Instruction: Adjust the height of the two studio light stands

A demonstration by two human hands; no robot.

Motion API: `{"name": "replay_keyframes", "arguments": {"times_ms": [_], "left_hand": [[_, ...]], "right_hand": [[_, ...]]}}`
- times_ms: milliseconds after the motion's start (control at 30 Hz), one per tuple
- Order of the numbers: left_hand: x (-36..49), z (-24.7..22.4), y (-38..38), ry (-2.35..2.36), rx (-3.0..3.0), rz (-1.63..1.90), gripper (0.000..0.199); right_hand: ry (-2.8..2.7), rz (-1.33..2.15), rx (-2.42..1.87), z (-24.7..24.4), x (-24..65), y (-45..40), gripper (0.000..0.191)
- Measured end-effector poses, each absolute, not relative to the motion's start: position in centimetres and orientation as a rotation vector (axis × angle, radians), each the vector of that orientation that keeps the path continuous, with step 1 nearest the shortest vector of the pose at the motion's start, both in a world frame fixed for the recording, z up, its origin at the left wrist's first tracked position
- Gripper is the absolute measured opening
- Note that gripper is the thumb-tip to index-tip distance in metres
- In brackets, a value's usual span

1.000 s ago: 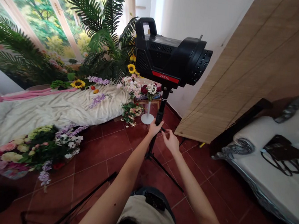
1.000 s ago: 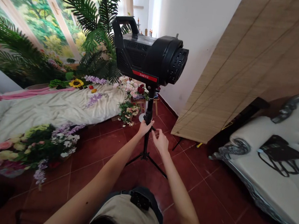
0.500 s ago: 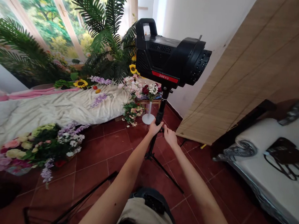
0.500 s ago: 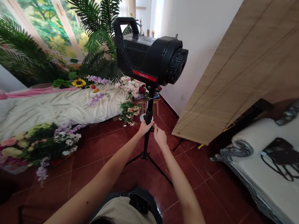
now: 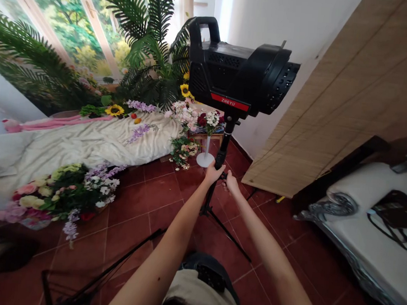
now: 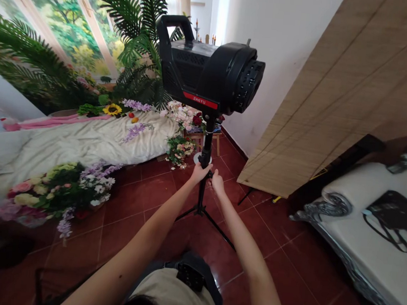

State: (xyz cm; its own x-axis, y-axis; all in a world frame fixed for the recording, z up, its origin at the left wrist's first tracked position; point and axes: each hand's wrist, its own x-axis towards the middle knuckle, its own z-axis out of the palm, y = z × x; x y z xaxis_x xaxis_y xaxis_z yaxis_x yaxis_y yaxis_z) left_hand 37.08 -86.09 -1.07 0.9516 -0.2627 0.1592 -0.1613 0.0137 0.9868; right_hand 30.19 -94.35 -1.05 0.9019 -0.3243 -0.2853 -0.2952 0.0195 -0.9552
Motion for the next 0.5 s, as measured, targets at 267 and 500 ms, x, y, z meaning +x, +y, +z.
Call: {"name": "replay_keyframes", "arguments": {"times_ms": [267, 500], "left_hand": [[37.5, -1.9, -86.3, -0.321, 1.555, -0.048, 0.023], [37.7, -2.3, -86.6, -0.339, 1.584, -0.052, 0.026]], "right_hand": [[0.395, 0.352, -1.105, 2.5, 29.3, -96.0, 0.037], [0.289, 0.048, -0.912, 2.6, 28.4, -94.1, 0.037]]}}
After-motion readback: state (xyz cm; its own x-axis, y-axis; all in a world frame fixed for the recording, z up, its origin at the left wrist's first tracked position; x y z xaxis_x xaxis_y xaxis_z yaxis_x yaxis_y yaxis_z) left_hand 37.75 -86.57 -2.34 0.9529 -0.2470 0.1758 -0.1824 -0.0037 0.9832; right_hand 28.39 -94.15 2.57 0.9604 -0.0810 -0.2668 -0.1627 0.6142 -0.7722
